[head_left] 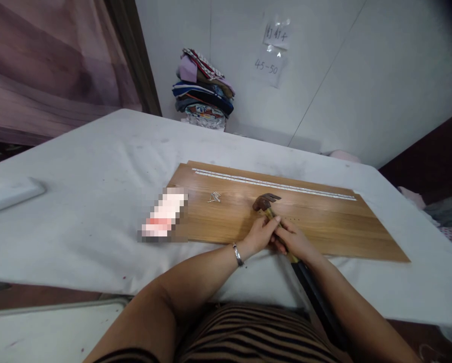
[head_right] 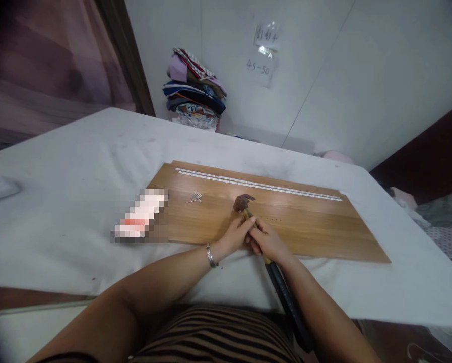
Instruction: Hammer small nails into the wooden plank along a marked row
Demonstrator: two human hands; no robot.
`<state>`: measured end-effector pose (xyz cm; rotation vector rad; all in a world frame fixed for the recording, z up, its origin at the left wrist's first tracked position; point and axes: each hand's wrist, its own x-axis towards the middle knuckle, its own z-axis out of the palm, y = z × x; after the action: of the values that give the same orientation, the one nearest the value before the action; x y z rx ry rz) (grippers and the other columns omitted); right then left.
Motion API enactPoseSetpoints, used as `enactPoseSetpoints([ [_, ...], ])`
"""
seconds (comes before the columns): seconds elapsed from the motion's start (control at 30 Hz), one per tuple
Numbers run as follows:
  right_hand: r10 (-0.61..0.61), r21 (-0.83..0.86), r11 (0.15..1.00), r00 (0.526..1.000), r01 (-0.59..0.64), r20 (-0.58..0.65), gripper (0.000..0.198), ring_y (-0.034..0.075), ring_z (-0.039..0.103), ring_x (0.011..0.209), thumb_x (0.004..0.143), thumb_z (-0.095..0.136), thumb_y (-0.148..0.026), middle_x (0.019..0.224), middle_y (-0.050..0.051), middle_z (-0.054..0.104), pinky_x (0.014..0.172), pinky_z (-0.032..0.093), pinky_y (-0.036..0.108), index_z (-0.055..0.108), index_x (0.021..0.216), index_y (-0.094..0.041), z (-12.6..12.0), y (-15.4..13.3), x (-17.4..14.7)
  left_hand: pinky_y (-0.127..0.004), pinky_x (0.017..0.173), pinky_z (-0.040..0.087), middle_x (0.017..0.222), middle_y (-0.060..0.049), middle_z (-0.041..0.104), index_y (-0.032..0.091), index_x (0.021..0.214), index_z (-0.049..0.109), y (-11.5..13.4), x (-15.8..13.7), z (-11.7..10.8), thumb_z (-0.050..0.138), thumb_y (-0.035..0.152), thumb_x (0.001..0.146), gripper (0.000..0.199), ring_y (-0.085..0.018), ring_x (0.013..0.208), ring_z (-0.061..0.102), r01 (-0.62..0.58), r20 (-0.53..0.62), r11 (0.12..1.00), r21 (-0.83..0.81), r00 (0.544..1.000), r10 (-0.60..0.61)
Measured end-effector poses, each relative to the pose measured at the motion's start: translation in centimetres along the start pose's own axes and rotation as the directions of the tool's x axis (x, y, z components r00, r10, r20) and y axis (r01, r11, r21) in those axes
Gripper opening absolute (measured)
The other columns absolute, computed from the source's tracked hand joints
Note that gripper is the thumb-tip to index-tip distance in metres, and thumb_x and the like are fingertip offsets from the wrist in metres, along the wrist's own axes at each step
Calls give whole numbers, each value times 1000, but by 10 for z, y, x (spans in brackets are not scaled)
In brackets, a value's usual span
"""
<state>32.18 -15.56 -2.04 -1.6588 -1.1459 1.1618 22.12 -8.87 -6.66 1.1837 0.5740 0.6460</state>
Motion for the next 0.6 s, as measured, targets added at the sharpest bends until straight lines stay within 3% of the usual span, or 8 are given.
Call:
enactPoseSetpoints([
  [0.6, 39, 0, 999, 999, -39, 33, 29, 5, 40, 32, 84, 53, -49, 55, -6, 56, 35, 31, 19, 50, 75, -22, -3, -1, 2, -22, 44, 36, 44, 4, 45, 18, 63, 48, -4, 3, 0, 55, 70, 82, 55, -9, 41, 46, 21, 19, 999, -26, 1000, -20],
])
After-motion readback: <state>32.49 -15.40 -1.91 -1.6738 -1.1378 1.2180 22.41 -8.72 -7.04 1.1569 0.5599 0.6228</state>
